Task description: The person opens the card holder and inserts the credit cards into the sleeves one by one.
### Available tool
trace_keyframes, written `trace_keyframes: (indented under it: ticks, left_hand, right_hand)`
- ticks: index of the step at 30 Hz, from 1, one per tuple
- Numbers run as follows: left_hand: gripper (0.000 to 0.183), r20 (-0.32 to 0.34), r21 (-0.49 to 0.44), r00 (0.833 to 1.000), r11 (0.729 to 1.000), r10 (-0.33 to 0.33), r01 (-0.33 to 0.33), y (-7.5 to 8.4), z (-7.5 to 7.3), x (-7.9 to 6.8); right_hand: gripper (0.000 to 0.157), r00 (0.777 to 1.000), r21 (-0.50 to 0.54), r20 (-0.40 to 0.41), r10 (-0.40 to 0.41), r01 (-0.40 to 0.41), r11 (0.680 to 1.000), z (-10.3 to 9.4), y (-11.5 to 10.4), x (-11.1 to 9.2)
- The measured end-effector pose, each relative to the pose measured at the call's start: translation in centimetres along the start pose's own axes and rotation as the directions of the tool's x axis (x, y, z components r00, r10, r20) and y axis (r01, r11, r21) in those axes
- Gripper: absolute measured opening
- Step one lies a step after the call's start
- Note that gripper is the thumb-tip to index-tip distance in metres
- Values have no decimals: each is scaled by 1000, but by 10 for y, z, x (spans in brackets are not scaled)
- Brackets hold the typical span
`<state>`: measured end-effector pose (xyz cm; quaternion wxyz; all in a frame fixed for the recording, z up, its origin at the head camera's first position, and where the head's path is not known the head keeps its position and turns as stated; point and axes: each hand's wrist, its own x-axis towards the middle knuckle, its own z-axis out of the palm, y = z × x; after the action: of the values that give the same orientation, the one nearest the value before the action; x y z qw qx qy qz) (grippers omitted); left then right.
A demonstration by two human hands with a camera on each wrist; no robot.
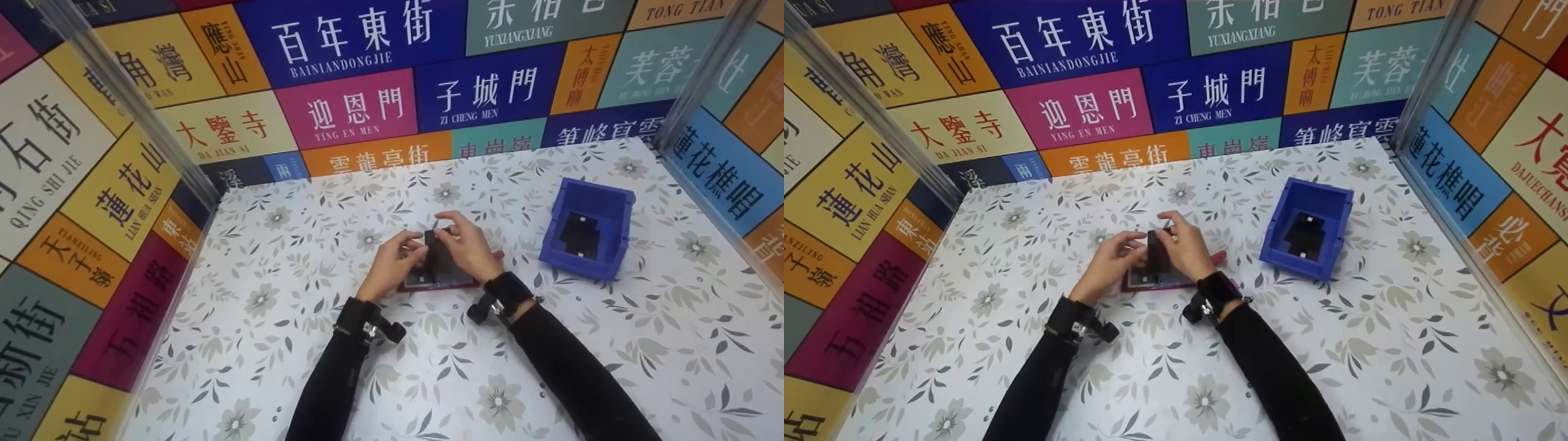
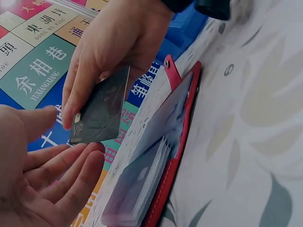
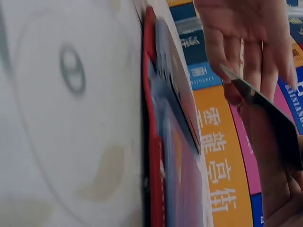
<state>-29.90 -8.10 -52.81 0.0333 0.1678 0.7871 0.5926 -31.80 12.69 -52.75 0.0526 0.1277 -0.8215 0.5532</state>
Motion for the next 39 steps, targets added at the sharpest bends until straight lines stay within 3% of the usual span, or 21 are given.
trace_keyframes:
  ticks: [4, 8, 12, 16, 18, 21, 25, 29, 39]
  left_hand:
    - [32, -5, -128, 998, 990, -60, 59, 2, 2, -1]
    - [22, -35, -174, 997, 983, -73, 66, 1, -1, 0]
    - [16, -131, -155, 986, 985, -99, 78, -5, -7, 2]
    - [15, -169, -135, 971, 980, -167, 145, -11, -13, 2]
    - [18, -156, -131, 967, 975, -199, 180, -12, -13, 2]
    - [27, -131, -129, 966, 970, -224, 207, -14, -9, 1]
    - [42, -125, -60, 974, 981, -189, 182, -16, -1, 0]
    - [44, -146, 53, 982, 990, -124, 133, -15, 7, -1]
    - [46, -170, 216, 985, 974, -28, 65, -10, 14, -3]
  right_hand:
    - [36, 1000, 70, -5, -1, 1, 998, 12, -6, -5]
    - [36, 997, 53, 78, 23, -27, 998, 7, -8, -4]
    - [35, 981, -196, 191, 44, -6, 981, -10, -3, -2]
    - [59, 943, -458, 320, 92, 69, 887, -33, 3, -3]
    - [69, 926, -513, 358, 117, 91, 853, -41, 7, -4]
    - [74, 913, -534, 386, 132, 104, 839, -46, 11, -3]
    - [74, 904, -507, 402, 147, 86, 858, -47, 14, -1]
    - [74, 901, -494, 412, 138, 93, 864, -48, 16, 1]
    - [79, 886, -482, 448, 117, 129, 867, -51, 19, 0]
